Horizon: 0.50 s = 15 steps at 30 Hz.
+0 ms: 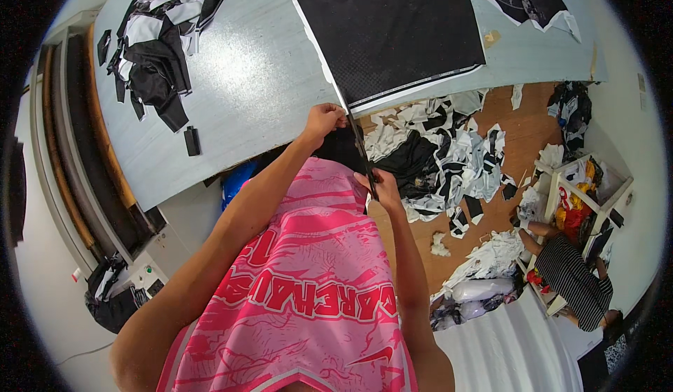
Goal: Cutting out a printed garment design from a sheet of fabric using scissors.
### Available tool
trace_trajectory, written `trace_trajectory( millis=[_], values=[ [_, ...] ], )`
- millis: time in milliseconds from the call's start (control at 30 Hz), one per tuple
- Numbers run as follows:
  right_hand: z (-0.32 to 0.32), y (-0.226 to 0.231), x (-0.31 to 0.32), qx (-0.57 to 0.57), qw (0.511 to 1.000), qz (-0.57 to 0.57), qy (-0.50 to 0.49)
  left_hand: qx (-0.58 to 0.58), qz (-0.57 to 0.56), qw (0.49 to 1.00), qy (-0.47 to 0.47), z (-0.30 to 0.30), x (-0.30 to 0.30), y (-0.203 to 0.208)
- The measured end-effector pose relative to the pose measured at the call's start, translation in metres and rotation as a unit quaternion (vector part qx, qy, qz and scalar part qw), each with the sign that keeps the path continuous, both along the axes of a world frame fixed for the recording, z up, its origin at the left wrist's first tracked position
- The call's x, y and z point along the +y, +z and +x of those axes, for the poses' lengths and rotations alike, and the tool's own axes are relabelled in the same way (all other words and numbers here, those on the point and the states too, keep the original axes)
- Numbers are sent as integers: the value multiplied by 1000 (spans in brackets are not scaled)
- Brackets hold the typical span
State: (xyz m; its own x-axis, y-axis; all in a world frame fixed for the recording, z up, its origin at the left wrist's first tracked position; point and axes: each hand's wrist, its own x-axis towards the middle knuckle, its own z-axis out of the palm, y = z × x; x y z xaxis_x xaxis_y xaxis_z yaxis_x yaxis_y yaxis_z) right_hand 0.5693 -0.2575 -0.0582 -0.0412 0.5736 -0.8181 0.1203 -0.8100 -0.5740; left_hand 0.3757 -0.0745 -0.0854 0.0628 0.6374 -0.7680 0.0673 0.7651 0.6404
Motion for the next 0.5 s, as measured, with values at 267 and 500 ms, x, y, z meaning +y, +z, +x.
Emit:
trace_trajectory(
  millis=[267, 500],
  values=[
    [-2, 11, -2, -43, 999, -5, 23, 0, -5, 1000, 9, -5, -5, -7],
    [4, 7, 3, 32, 999, 13, 0, 4, -21, 999, -24, -7, -1, -8]
  ],
)
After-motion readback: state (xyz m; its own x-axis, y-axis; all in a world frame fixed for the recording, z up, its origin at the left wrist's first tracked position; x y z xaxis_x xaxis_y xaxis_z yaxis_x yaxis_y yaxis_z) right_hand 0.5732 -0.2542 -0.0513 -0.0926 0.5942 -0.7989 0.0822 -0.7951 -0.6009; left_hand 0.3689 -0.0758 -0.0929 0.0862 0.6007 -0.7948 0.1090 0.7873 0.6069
